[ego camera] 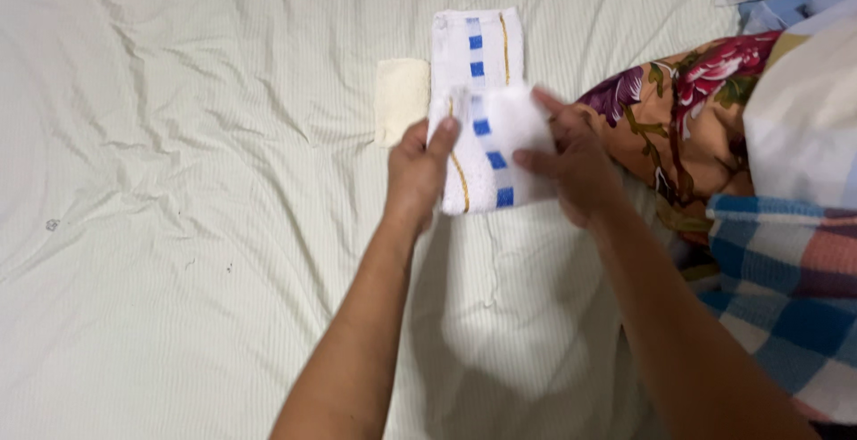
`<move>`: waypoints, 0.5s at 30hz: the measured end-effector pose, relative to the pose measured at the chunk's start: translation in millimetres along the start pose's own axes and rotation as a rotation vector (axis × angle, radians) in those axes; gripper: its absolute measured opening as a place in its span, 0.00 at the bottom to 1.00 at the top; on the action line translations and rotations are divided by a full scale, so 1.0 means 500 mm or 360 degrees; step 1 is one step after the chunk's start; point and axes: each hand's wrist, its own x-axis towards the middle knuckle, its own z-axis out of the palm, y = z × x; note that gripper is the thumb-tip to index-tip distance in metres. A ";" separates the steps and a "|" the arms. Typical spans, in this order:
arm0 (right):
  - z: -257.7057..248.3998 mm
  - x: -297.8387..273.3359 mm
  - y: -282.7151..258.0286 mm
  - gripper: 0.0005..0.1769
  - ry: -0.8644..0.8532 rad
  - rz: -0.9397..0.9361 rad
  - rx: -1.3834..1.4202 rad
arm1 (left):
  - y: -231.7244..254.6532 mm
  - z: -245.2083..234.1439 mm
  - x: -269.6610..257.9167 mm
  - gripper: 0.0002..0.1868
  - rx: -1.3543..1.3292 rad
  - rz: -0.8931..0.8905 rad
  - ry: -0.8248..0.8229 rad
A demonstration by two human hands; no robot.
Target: The person repeatedly picks up white and blue towels from a pile on a bed, unfolds them, folds them into neat rectangles, and stacks them on the bed. The process continues with multiple towels until a small stack is formed.
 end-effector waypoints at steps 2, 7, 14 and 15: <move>0.002 0.033 -0.023 0.46 0.0008 -0.0126 -0.0060 | 0.034 0.008 0.043 0.21 -0.0040 0.0050 -0.0042; -0.007 0.133 -0.055 0.26 0.0059 0.0005 -0.0474 | 0.102 0.046 0.157 0.29 -0.0085 0.0230 0.0040; -0.017 0.244 -0.029 0.36 -0.0075 -0.0271 -0.0208 | 0.061 0.039 0.255 0.38 0.0371 0.0631 -0.0263; -0.018 0.254 -0.014 0.37 -0.0044 -0.0245 -0.0238 | 0.048 0.038 0.266 0.39 0.0347 0.0570 -0.0217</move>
